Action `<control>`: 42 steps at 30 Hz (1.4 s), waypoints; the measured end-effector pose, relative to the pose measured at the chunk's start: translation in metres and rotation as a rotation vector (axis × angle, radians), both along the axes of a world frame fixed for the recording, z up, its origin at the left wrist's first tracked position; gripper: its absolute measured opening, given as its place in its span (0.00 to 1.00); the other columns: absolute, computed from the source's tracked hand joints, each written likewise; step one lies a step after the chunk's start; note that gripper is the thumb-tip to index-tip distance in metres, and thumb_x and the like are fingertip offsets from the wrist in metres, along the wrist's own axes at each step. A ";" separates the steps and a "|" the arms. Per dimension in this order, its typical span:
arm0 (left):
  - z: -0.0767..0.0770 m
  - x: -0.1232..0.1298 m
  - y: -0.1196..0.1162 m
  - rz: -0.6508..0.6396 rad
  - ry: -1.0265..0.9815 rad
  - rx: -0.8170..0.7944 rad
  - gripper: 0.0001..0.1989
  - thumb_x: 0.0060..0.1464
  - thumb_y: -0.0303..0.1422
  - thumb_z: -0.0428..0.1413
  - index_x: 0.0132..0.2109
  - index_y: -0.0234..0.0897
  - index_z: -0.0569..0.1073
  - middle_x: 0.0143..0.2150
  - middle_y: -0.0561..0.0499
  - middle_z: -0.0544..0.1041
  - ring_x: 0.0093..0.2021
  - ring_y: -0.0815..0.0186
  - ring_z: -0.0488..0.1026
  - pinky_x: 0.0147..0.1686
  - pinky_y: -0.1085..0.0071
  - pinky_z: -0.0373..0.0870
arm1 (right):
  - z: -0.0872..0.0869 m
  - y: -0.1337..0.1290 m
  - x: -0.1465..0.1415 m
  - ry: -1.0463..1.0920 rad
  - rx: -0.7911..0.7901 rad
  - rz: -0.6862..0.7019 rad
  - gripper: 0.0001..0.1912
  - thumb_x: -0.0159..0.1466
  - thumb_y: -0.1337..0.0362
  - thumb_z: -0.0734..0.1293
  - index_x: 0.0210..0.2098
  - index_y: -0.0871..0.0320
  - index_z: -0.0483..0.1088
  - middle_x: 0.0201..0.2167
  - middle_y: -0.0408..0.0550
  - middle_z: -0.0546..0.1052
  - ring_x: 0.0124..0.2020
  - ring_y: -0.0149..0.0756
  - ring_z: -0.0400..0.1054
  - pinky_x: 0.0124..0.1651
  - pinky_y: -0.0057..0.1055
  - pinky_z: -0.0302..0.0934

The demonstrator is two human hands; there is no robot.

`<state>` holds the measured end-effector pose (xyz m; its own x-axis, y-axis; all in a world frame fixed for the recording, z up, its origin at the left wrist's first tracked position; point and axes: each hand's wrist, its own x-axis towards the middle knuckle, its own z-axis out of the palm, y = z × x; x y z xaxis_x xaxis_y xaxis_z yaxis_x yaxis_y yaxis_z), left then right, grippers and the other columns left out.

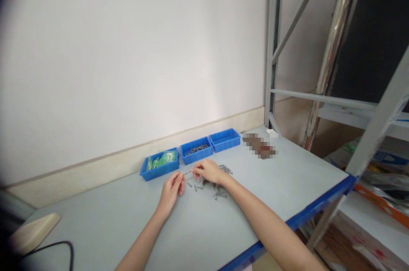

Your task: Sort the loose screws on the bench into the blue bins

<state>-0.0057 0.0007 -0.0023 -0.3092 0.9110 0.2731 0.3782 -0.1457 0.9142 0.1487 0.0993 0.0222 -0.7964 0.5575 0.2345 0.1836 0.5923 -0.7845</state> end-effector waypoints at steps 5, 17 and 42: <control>0.002 0.001 0.000 -0.023 -0.017 -0.013 0.18 0.49 0.48 0.52 0.31 0.35 0.68 0.15 0.58 0.64 0.15 0.72 0.59 0.17 0.77 0.55 | 0.004 -0.002 0.000 0.015 0.048 -0.052 0.15 0.62 0.59 0.59 0.28 0.61 0.72 0.23 0.44 0.74 0.23 0.29 0.64 0.29 0.24 0.54; 0.007 0.004 -0.003 -0.063 -0.063 0.000 0.16 0.50 0.46 0.51 0.29 0.36 0.65 0.15 0.58 0.64 0.16 0.73 0.60 0.18 0.77 0.56 | -0.001 0.002 -0.001 0.074 -0.156 0.125 0.18 0.64 0.62 0.55 0.22 0.61 0.67 0.19 0.41 0.67 0.22 0.27 0.60 0.29 0.24 0.56; 0.006 0.002 -0.002 -0.022 -0.014 0.007 0.15 0.52 0.45 0.49 0.29 0.36 0.65 0.15 0.60 0.61 0.16 0.72 0.58 0.19 0.77 0.55 | -0.007 0.008 -0.002 0.110 -0.117 0.133 0.12 0.61 0.61 0.60 0.29 0.61 0.71 0.26 0.43 0.71 0.24 0.27 0.60 0.27 0.23 0.56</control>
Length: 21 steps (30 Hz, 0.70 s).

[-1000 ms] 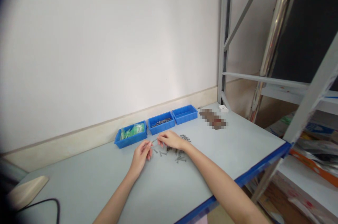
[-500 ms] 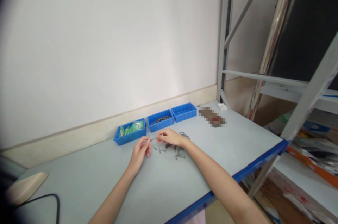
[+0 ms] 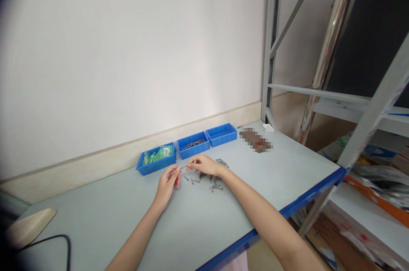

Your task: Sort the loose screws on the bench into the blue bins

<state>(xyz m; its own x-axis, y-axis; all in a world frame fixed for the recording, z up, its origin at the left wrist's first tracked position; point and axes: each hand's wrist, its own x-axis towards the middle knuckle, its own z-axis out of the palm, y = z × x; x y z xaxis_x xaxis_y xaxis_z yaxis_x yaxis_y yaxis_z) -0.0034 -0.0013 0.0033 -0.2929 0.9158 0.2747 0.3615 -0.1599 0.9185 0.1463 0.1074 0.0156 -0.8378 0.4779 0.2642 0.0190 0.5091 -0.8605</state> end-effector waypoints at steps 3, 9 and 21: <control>0.002 0.001 -0.001 0.019 0.053 0.008 0.19 0.53 0.45 0.48 0.22 0.36 0.62 0.13 0.59 0.59 0.16 0.73 0.58 0.20 0.76 0.55 | 0.001 -0.001 0.001 -0.037 0.016 0.028 0.15 0.62 0.59 0.59 0.26 0.61 0.70 0.20 0.41 0.67 0.21 0.26 0.58 0.25 0.23 0.54; -0.001 0.000 0.001 -0.004 -0.014 -0.012 0.15 0.51 0.45 0.50 0.31 0.36 0.66 0.16 0.59 0.64 0.15 0.73 0.59 0.17 0.77 0.55 | 0.000 -0.001 -0.001 -0.006 0.004 -0.023 0.13 0.61 0.59 0.60 0.30 0.62 0.70 0.26 0.43 0.71 0.24 0.27 0.61 0.26 0.22 0.56; 0.002 0.001 -0.001 0.004 0.027 -0.004 0.18 0.52 0.47 0.48 0.28 0.36 0.66 0.14 0.59 0.62 0.15 0.72 0.58 0.19 0.76 0.55 | 0.003 -0.003 0.004 -0.054 -0.098 0.058 0.12 0.59 0.59 0.61 0.27 0.62 0.70 0.24 0.43 0.72 0.23 0.27 0.62 0.26 0.22 0.56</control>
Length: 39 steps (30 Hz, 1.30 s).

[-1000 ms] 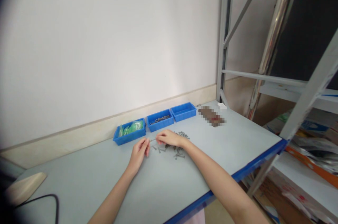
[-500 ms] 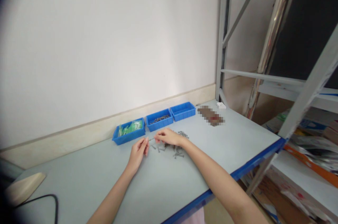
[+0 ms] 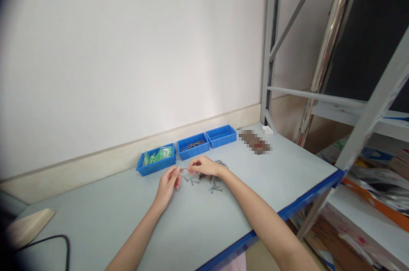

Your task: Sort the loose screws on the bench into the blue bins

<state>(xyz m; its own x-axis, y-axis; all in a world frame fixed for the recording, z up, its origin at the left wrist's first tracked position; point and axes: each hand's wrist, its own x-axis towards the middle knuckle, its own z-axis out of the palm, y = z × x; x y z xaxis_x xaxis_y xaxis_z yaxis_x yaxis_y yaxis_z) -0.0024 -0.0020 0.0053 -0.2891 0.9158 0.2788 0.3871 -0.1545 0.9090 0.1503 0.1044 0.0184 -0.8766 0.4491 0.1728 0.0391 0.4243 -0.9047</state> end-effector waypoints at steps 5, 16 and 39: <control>-0.005 -0.002 0.002 0.012 0.009 0.022 0.21 0.51 0.49 0.47 0.23 0.36 0.63 0.12 0.59 0.59 0.15 0.73 0.57 0.19 0.76 0.55 | -0.002 0.010 -0.003 0.026 0.060 -0.019 0.15 0.60 0.57 0.61 0.26 0.62 0.70 0.25 0.45 0.73 0.26 0.29 0.64 0.31 0.25 0.58; -0.011 -0.009 0.005 0.013 -0.147 0.039 0.24 0.50 0.52 0.45 0.25 0.35 0.66 0.14 0.56 0.63 0.14 0.72 0.59 0.16 0.76 0.56 | 0.036 0.049 -0.010 -0.312 0.732 -0.699 0.16 0.65 0.56 0.56 0.44 0.58 0.68 0.44 0.55 0.71 0.46 0.40 0.63 0.47 0.35 0.53; -0.015 -0.002 0.004 -0.063 -0.011 -0.013 0.23 0.54 0.48 0.43 0.25 0.35 0.67 0.15 0.56 0.65 0.15 0.71 0.61 0.18 0.76 0.58 | -0.006 0.014 0.025 -0.212 0.507 -0.296 0.06 0.59 0.65 0.64 0.32 0.60 0.71 0.34 0.47 0.73 0.38 0.35 0.64 0.43 0.30 0.53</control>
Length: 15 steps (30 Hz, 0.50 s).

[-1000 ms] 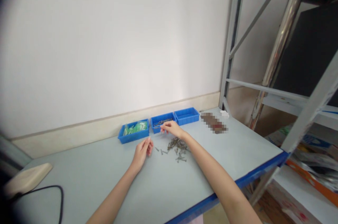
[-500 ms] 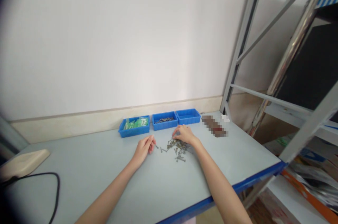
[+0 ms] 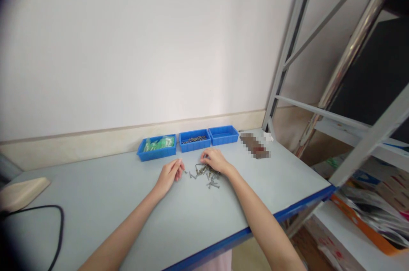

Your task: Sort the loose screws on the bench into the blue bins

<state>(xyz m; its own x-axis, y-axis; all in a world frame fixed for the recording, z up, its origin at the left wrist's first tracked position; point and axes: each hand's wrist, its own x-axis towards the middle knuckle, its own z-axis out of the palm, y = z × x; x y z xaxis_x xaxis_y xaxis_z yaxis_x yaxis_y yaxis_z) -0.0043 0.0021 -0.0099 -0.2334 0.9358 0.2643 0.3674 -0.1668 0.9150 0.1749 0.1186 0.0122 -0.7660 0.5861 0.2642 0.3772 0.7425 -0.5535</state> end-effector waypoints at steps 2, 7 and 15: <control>0.002 0.002 -0.002 -0.010 0.016 -0.008 0.24 0.55 0.49 0.41 0.25 0.35 0.68 0.14 0.55 0.65 0.15 0.71 0.62 0.19 0.75 0.58 | 0.003 -0.008 -0.003 0.083 -0.094 0.086 0.07 0.61 0.65 0.62 0.34 0.61 0.70 0.29 0.45 0.73 0.31 0.31 0.65 0.37 0.26 0.55; 0.013 0.009 -0.008 -0.080 0.064 -0.040 0.20 0.52 0.47 0.47 0.24 0.36 0.68 0.13 0.57 0.62 0.15 0.71 0.60 0.19 0.75 0.57 | 0.008 -0.030 -0.016 0.156 -0.111 0.194 0.07 0.61 0.64 0.62 0.31 0.60 0.70 0.28 0.43 0.73 0.28 0.29 0.64 0.34 0.23 0.55; 0.020 0.002 -0.004 -0.090 -0.006 -0.091 0.17 0.45 0.45 0.54 0.24 0.34 0.71 0.14 0.55 0.65 0.15 0.71 0.60 0.18 0.76 0.57 | 0.006 -0.037 -0.024 0.199 -0.060 0.098 0.06 0.61 0.64 0.63 0.32 0.59 0.71 0.30 0.45 0.74 0.31 0.31 0.65 0.36 0.24 0.56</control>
<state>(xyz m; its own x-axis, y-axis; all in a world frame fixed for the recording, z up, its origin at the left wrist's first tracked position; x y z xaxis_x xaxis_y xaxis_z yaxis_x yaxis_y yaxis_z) -0.0024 -0.0015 0.0104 -0.1490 0.9730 0.1760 0.3488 -0.1148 0.9301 0.1511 0.0818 0.0183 -0.7565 0.5303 0.3827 0.1834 0.7338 -0.6542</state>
